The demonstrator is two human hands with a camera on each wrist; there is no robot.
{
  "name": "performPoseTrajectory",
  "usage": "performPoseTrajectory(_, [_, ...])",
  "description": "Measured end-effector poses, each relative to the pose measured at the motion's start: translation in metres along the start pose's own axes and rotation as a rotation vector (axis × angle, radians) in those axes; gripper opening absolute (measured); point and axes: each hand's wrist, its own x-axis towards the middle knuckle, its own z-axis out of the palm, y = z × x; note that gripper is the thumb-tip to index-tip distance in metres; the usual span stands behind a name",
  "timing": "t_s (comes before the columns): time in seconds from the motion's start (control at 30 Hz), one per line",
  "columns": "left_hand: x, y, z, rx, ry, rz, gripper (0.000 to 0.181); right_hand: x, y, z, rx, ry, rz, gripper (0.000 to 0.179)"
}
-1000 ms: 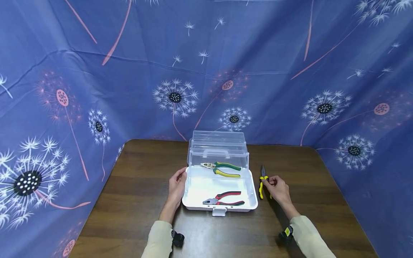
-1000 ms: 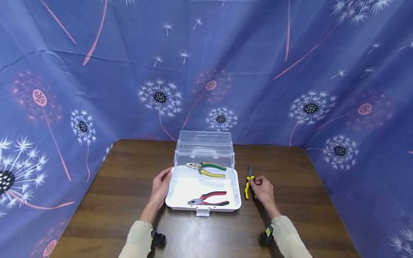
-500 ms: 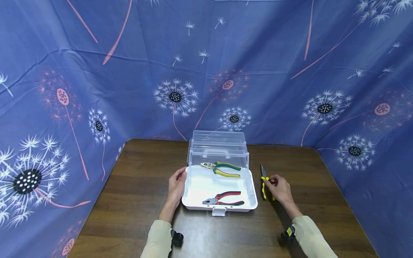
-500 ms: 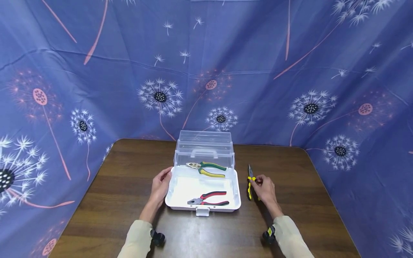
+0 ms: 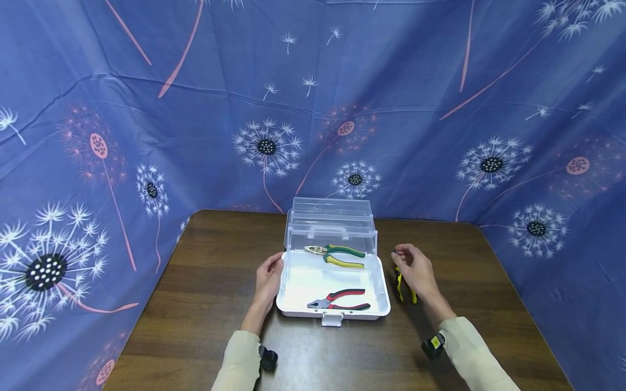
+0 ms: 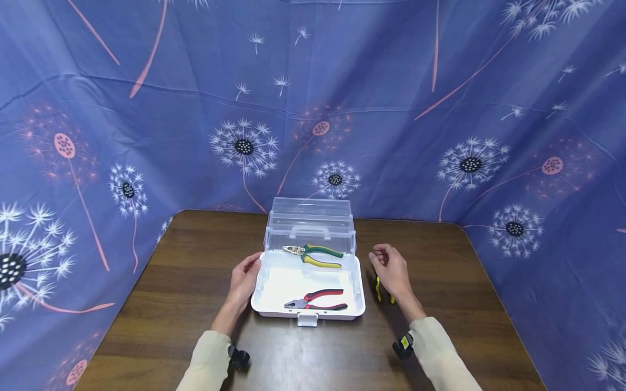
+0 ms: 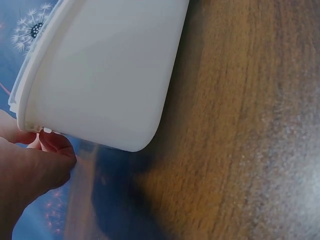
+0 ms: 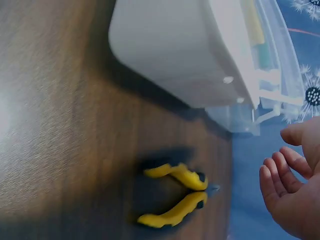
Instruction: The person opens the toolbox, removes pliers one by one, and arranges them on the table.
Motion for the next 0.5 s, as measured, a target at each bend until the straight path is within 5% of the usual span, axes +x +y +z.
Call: performPoseTrajectory(0.5, [0.006, 0.012, 0.005, 0.034, 0.052, -0.12, 0.031, 0.022, -0.047, 0.012, 0.11, -0.056, -0.115, 0.022])
